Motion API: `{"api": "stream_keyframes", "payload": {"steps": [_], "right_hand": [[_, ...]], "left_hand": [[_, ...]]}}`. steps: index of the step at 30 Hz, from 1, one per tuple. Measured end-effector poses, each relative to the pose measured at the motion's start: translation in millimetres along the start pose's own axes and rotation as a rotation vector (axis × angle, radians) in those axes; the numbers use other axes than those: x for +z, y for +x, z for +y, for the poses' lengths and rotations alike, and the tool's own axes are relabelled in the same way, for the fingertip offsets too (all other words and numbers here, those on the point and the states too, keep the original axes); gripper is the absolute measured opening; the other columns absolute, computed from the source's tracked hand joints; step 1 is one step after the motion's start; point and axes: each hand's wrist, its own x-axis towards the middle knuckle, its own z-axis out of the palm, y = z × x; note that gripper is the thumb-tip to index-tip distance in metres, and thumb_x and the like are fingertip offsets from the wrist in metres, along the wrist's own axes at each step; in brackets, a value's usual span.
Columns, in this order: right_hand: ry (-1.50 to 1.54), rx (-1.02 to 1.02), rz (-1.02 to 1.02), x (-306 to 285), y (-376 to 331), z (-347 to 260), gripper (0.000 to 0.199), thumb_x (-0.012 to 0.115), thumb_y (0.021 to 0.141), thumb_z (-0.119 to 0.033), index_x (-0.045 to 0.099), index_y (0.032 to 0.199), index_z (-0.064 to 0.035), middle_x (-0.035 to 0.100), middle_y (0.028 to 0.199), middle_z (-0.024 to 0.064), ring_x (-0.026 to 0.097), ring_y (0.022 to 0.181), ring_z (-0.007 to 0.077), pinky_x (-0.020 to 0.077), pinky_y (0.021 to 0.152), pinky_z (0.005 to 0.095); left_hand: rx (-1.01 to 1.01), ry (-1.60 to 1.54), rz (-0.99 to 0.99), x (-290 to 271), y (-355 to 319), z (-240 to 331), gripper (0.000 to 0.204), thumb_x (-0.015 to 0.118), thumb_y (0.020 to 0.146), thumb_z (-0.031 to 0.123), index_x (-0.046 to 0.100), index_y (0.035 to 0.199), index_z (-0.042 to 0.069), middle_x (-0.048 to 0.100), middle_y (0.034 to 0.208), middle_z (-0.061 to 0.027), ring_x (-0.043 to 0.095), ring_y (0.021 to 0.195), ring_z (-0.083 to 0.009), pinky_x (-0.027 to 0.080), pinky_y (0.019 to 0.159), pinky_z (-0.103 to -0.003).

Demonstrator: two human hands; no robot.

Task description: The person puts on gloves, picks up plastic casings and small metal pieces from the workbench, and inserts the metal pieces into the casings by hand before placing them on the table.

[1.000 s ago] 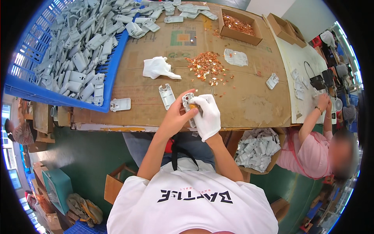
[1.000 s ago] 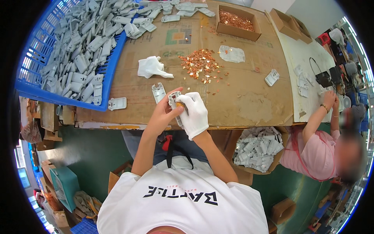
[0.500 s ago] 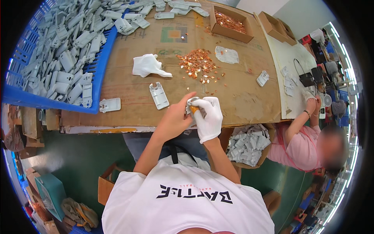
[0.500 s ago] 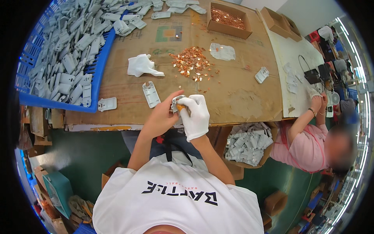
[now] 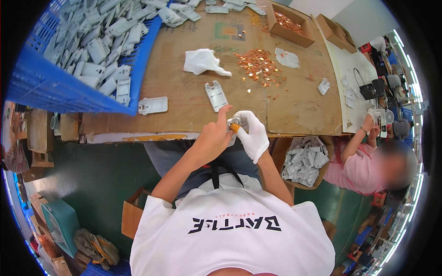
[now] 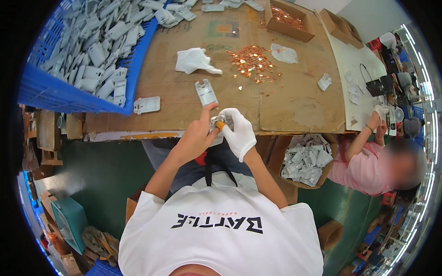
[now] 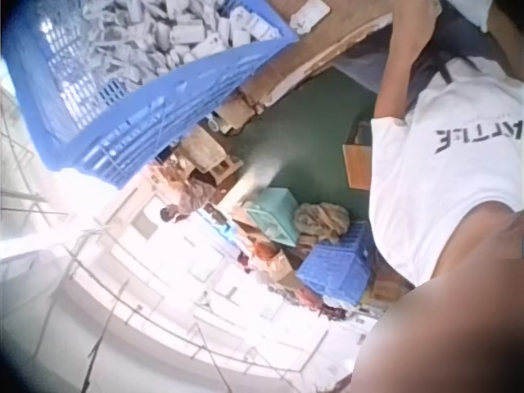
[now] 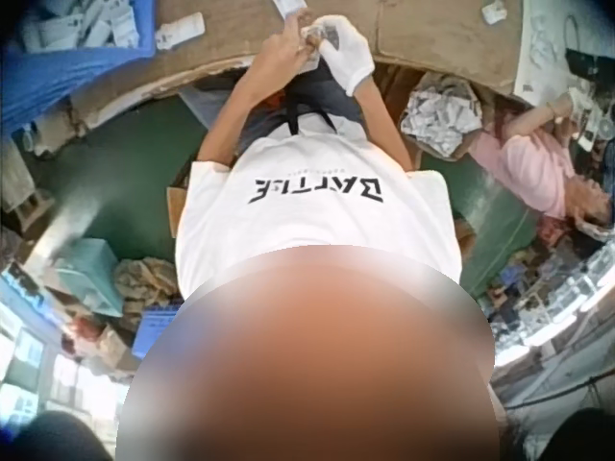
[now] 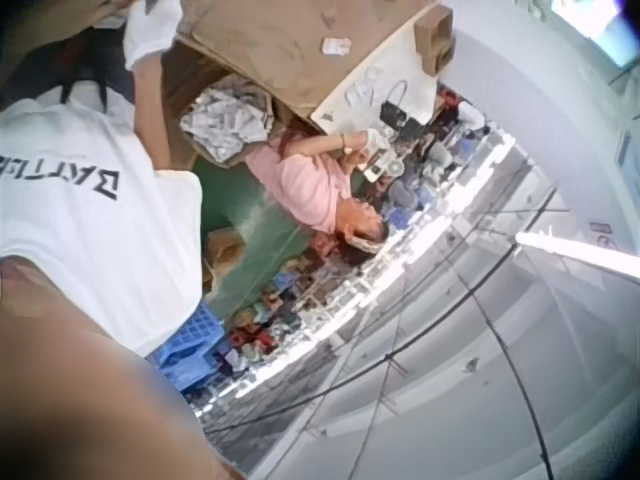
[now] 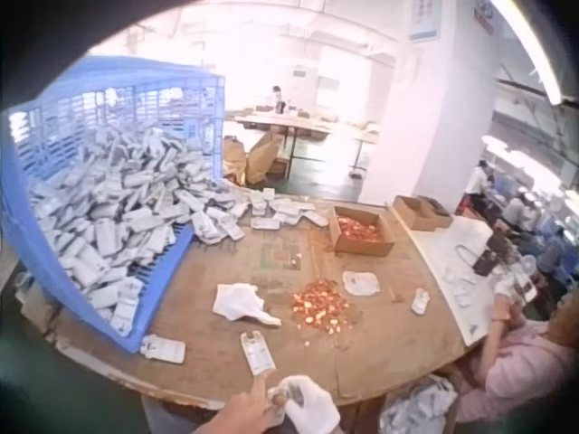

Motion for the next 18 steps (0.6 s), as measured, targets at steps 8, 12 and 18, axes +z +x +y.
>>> {"api": "stream_keyframes", "payload": {"steps": [8, 12, 18], "right_hand": [[-0.036, 0.048, -0.141, 42.7, -9.9, -6.1, 0.038, 0.061, 0.079, 0.002, 0.047, 0.114, -0.0030, 0.063, 0.097, 0.0138, 0.065, 0.090, 0.0235, 0.0517, 0.080, 0.0330], [-0.053, 0.066, -0.182, 59.2, -9.9, -28.2, 0.036, 0.059, 0.078, 0.001, 0.050, 0.112, -0.0018, 0.063, 0.099, 0.0147, 0.064, 0.091, 0.0250, 0.0513, 0.082, 0.0338], [-0.200, 0.045, -0.447, 57.6, -7.3, -36.7, 0.024, 0.054, 0.081, 0.005, 0.057, 0.105, 0.0016, 0.063, 0.092, 0.0104, 0.060, 0.084, 0.0124, 0.0510, 0.080, 0.0285]], "left_hand": [[-0.077, -0.169, 0.078, -20.3, -52.4, -32.1, 0.085, 0.069, 0.082, 0.007, 0.020, 0.151, 0.009, 0.053, 0.062, -0.0165, 0.050, 0.055, -0.0290, 0.042, 0.061, -0.039], [-0.032, -0.233, 0.129, -24.9, -70.3, -45.7, 0.087, 0.069, 0.082, 0.006, 0.018, 0.152, 0.009, 0.053, 0.063, -0.0193, 0.052, 0.058, -0.0300, 0.044, 0.063, -0.038], [-0.069, -0.113, 0.118, -31.4, -82.5, -41.5, 0.080, 0.067, 0.082, 0.003, 0.026, 0.150, 0.006, 0.051, 0.067, -0.0258, 0.051, 0.062, -0.0357, 0.044, 0.064, -0.038]]}}
